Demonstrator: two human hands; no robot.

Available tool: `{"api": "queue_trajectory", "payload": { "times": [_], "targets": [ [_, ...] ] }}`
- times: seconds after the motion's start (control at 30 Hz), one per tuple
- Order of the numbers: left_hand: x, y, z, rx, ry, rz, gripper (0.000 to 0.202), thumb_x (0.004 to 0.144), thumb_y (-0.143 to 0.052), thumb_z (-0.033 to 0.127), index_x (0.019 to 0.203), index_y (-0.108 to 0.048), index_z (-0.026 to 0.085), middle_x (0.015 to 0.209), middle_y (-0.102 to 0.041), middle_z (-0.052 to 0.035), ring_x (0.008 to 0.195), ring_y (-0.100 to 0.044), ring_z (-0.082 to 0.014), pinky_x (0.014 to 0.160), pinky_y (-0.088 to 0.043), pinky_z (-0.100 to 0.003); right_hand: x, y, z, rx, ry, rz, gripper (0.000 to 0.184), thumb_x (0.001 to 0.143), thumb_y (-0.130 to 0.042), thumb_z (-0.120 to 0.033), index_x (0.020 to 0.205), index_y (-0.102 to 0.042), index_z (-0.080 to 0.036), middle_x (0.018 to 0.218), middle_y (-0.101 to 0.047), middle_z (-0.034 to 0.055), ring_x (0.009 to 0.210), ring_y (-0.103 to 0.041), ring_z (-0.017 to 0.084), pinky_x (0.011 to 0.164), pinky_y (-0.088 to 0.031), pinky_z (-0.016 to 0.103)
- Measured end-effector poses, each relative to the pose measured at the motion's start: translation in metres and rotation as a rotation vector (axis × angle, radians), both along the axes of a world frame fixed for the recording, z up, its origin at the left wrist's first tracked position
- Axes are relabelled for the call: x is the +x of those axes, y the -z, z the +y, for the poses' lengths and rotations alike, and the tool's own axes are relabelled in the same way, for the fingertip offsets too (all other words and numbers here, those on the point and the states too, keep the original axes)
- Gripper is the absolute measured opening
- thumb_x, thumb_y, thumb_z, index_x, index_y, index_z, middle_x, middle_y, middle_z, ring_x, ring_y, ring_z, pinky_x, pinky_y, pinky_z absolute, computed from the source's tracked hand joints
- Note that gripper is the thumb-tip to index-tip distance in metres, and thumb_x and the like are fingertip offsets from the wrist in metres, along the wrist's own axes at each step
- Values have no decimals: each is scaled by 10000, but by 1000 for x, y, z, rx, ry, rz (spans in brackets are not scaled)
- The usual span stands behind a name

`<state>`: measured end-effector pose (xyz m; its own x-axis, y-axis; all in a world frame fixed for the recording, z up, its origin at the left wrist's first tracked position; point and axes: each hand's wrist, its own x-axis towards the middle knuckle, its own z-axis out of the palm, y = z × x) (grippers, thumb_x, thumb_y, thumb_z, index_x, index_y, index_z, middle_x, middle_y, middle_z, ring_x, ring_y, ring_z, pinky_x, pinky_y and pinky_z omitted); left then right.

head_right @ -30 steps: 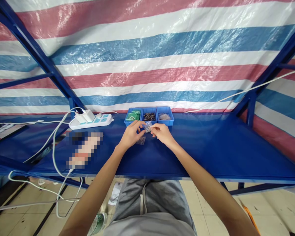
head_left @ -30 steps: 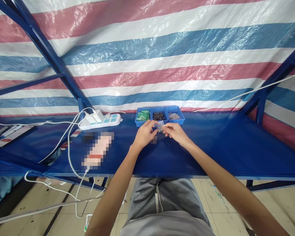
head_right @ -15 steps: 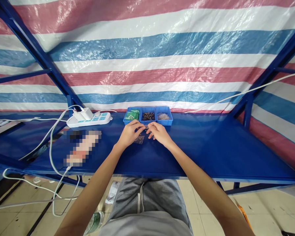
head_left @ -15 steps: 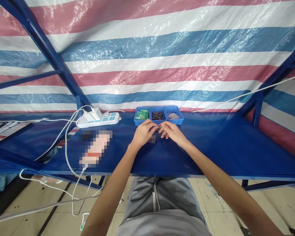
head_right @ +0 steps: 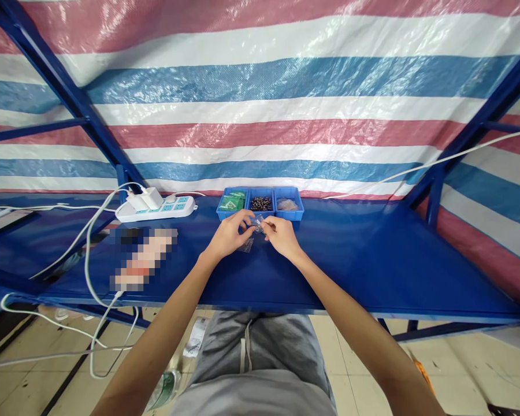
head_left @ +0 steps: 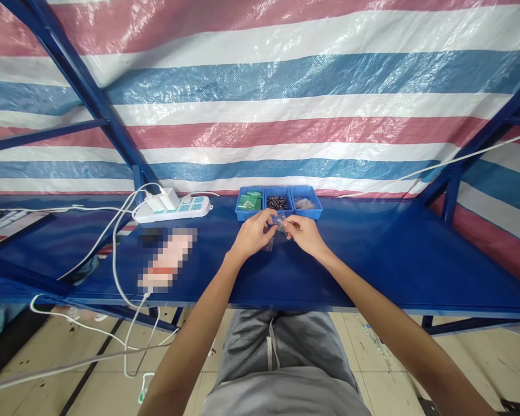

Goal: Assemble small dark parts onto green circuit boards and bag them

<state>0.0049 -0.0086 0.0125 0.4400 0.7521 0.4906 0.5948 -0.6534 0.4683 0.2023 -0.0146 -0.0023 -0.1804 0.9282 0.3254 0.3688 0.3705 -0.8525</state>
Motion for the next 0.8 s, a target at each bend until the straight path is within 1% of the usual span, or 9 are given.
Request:
{"api": "queue_trajectory", "payload": {
  "times": [0.1, 0.2, 0.33, 0.43, 0.53, 0.6, 0.67, 0.73, 0.8],
  "targets": [
    [-1, -1, 0, 26, 37, 15, 235, 915, -588, 248, 1148, -616, 244, 1057, -615, -25, 716, -597, -112, 744, -509, -259, 1, -1, 1, -32, 15, 35, 257, 916, -547, -398, 771, -637, -206, 675, -657, 10, 570, -645, 156, 589, -498, 265],
    [-1, 0, 0, 33, 53, 70, 237, 906, -608, 260, 1139, -652, 263, 1100, -602, -30, 744, -602, -118, 721, -506, -252, 1, -1, 1, -124, -17, 153, 249, 881, -594, -454, 863, -625, -207, 716, -667, 7, 566, -639, 145, 514, -462, 237],
    [1, 2, 0, 59, -17, 110, 230, 914, -626, 324, 1135, -679, 290, 1128, -582, -35, 815, -615, -136, 694, -502, -242, 1, -1, -1, -224, -79, 284, 379, 822, -676, -518, 1016, -536, -224, 750, -687, -10, 554, -641, 135, 482, -432, 215],
    [1, 4, 1, 120, -67, 76, 205, 952, -593, 399, 1061, -722, 284, 1143, -570, -43, 852, -622, -136, 729, -509, -248, 0, -2, -3, -246, -100, 300, 457, 822, -686, -538, 1098, -502, -224, 774, -705, -1, 548, -648, 136, 478, -431, 214],
    [0, 5, 2, 162, -97, 34, 236, 968, -576, 419, 1014, -747, 263, 1156, -570, -55, 888, -634, -141, 775, -515, -260, -1, -1, -2, -235, -100, 282, 483, 819, -697, -536, 1137, -509, -226, 812, -705, 6, 579, -670, 150, 474, -443, 219],
    [0, 4, 3, 156, -94, 22, 240, 979, -562, 399, 1037, -747, 257, 1127, -600, -58, 914, -643, -152, 804, -516, -266, -1, 1, -1, -211, -109, 229, 463, 791, -732, -508, 1108, -551, -223, 834, -700, 11, 611, -681, 162, 472, -448, 222],
    [-1, 4, 4, 124, -62, 26, 243, 994, -539, 373, 1068, -737, 254, 1062, -648, -48, 927, -653, -162, 831, -515, -268, -1, 2, 0, -171, -118, 153, 377, 786, -736, -475, 1025, -612, -211, 840, -696, 19, 635, -679, 165, 476, -451, 225],
    [0, 5, 4, 90, -37, 32, 248, 1003, -520, 359, 1105, -716, 248, 1024, -687, -38, 921, -663, -169, 836, -512, -271, 1, 3, 1, -128, -105, 93, 289, 822, -687, -466, 940, -655, -204, 814, -686, 21, 649, -666, 163, 492, -462, 231],
    [1, 4, 4, 65, -32, 27, 258, 1004, -515, 361, 1158, -684, 243, 1011, -708, -32, 893, -669, -171, 833, -512, -277, 2, 2, 2, -100, -77, 68, 270, 852, -640, -470, 884, -677, -204, 757, -667, 18, 655, -650, 164, 511, -477, 239]
  ]
}}
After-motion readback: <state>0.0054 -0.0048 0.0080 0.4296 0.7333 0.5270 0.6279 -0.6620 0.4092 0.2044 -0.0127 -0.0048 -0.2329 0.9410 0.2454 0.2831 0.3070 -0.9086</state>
